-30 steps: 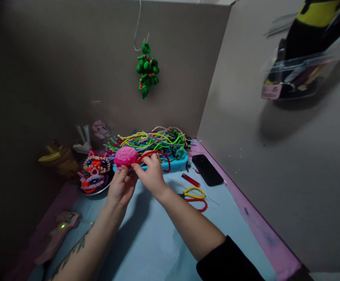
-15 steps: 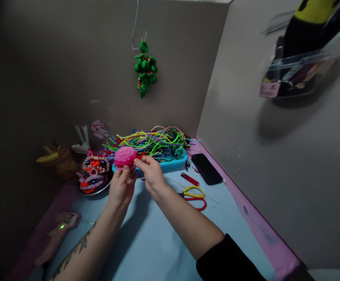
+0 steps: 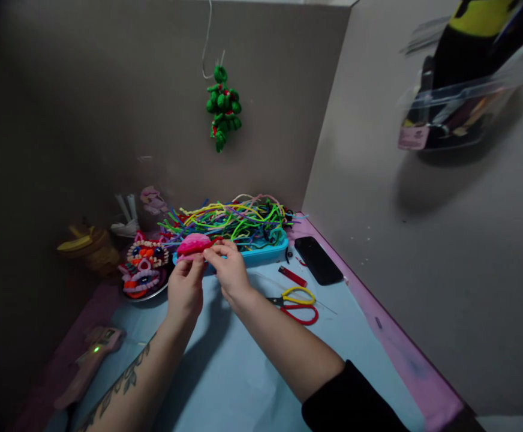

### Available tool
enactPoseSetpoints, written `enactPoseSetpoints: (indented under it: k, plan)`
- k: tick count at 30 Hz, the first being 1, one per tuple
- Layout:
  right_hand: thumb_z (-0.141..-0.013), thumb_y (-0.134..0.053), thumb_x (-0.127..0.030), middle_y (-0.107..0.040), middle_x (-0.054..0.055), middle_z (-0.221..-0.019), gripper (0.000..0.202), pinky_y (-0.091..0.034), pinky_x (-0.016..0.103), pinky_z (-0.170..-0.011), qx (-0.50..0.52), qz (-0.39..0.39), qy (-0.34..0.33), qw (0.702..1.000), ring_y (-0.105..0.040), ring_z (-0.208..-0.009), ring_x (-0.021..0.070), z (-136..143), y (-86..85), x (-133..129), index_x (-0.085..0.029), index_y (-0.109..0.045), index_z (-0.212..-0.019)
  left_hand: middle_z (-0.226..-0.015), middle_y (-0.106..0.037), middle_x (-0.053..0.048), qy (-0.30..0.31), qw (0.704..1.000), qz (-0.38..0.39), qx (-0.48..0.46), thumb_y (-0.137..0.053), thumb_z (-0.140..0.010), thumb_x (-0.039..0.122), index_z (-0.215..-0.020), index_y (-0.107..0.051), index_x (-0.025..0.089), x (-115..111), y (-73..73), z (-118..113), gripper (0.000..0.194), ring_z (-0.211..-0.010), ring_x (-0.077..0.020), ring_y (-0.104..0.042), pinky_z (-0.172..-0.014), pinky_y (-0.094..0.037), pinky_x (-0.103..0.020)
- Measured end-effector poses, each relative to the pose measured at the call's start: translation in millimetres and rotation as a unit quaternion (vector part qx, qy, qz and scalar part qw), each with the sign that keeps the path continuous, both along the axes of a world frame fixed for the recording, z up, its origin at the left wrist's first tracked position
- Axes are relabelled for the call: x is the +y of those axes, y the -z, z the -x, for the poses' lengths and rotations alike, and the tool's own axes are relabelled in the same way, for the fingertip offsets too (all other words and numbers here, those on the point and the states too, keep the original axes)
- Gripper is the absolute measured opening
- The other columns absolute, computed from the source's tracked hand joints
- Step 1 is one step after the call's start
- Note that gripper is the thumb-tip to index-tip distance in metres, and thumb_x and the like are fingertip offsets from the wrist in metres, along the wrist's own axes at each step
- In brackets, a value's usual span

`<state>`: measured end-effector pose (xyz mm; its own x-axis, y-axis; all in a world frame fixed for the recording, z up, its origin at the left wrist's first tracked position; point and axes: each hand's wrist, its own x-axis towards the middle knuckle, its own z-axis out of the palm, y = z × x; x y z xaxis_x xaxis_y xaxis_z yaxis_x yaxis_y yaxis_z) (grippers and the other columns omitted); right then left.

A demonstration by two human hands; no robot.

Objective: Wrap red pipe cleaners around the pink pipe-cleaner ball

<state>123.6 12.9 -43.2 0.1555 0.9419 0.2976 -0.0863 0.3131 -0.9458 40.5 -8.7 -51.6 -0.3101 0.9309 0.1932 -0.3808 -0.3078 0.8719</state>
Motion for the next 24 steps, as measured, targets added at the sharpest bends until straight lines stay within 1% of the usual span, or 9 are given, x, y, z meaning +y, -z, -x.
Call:
enactPoseSetpoints:
  k: [1, 3, 5, 8, 11, 15, 18, 21, 24]
  plan:
    - [-0.071, -0.065, -0.036, -0.057, 0.005, -0.090, 0.020, -0.044, 0.032, -0.082, -0.009, 0.004, 0.004, 1.000, -0.052, -0.093, 0.0189, -0.3, -2.3, -2.0, -0.018, -0.063, -0.063, -0.073, -0.065, -0.001, -0.013, 1.000, -0.007, 0.010, -0.071, -0.071, 0.031, -0.073, -0.066, 0.014, 0.6, -1.5, 2.8, 0.018, -0.071, -0.0107, -0.058, -0.073, -0.045, -0.022]
    - [-0.072, -0.065, -0.033, -0.056, 0.004, -0.086, 0.016, -0.045, 0.031, -0.080, -0.033, -0.009, 0.017, 0.999, -0.053, -0.088, 0.0177, -2.0, -8.2, -6.8, -0.019, -0.065, -0.065, -0.073, -0.063, -0.001, -0.021, 0.999, -0.019, 0.030, -0.070, -0.072, 0.032, -0.073, -0.065, 0.015, 1.3, -5.9, 8.1, 0.018, -0.071, -0.0108, -0.056, -0.071, -0.045, -0.021]
    - [-0.076, -0.062, -0.031, -0.054, 0.004, -0.084, 0.013, -0.045, 0.031, -0.079, -0.095, -0.066, 0.050, 0.992, -0.053, -0.084, 0.0169, -5.2, -14.1, -11.7, -0.020, -0.066, -0.072, -0.074, -0.063, -0.002, -0.019, 0.999, -0.021, 0.046, -0.070, -0.072, 0.032, -0.074, -0.066, 0.014, 0.9, -10.7, 11.6, 0.018, -0.071, -0.0114, -0.056, -0.071, -0.045, -0.021]
    - [-0.077, -0.063, -0.029, -0.052, 0.006, -0.095, 0.012, -0.042, 0.035, -0.088, -0.219, -0.155, 0.121, 0.956, -0.051, -0.095, 0.0199, -11.2, -19.4, -15.3, -0.023, -0.067, -0.087, -0.074, -0.064, -0.003, -0.019, 0.997, -0.025, 0.065, -0.071, -0.071, 0.031, -0.074, -0.066, 0.013, -1.3, -15.8, 12.8, 0.018, -0.071, -0.0123, -0.056, -0.071, -0.044, -0.022]
    - [-0.079, -0.062, -0.025, -0.053, 0.007, -0.099, 0.008, -0.038, 0.038, -0.092, -0.313, -0.190, 0.137, 0.920, -0.048, -0.100, 0.0224, -16.5, -19.5, -13.3, -0.024, -0.067, -0.084, -0.074, -0.063, -0.003, -0.014, 0.996, -0.039, 0.081, -0.071, -0.071, 0.028, -0.073, -0.066, 0.014, -3.0, -17.1, 12.3, 0.015, -0.072, -0.0130, -0.056, -0.072, -0.043, -0.022]
    - [-0.081, -0.058, -0.023, -0.054, 0.007, -0.094, 0.007, -0.039, 0.037, -0.089, -0.344, -0.207, 0.114, 0.909, -0.047, -0.096, 0.0215, -20.5, -18.7, -9.4, -0.021, -0.065, -0.078, -0.074, -0.062, -0.002, -0.013, 0.992, -0.043, 0.117, -0.069, -0.073, 0.028, -0.073, -0.065, 0.017, -2.1, -16.8, 14.4, 0.012, -0.071, -0.0135, -0.054, -0.071, -0.043, -0.023]
    - [-0.081, -0.056, -0.021, -0.054, 0.006, -0.094, 0.008, -0.039, 0.037, -0.089, -0.353, -0.229, 0.101, 0.901, -0.047, -0.097, 0.0212, -21.1, -19.4, -9.8, -0.021, -0.063, -0.076, -0.073, -0.061, -0.001, -0.016, 0.986, -0.068, 0.151, -0.067, -0.075, 0.026, -0.073, -0.063, 0.019, -1.4, -16.7, 16.5, 0.008, -0.071, -0.0137, -0.054, -0.071, -0.042, -0.023]
    - [-0.080, -0.055, -0.019, -0.054, 0.007, -0.094, 0.008, -0.039, 0.038, -0.088, -0.372, -0.237, 0.116, 0.890, -0.047, -0.096, 0.0216, -20.4, -19.4, -12.2, -0.021, -0.060, -0.074, -0.073, -0.061, 0.000, -0.018, 0.979, -0.088, 0.182, -0.064, -0.077, 0.024, -0.074, -0.062, 0.020, -2.7, -15.8, 16.9, 0.006, -0.071, -0.0139, -0.054, -0.070, -0.042, -0.023]
    - [-0.079, -0.055, -0.017, -0.054, 0.007, -0.094, 0.008, -0.039, 0.037, -0.087, -0.383, -0.237, 0.137, 0.882, -0.047, -0.095, 0.0216, -19.2, -18.8, -14.2, -0.020, -0.059, -0.072, -0.073, -0.061, -0.001, -0.026, 0.979, -0.092, 0.181, -0.064, -0.077, 0.023, -0.073, -0.062, 0.019, -4.7, -15.0, 16.2, 0.006, -0.071, -0.0138, -0.054, -0.070, -0.042, -0.022]
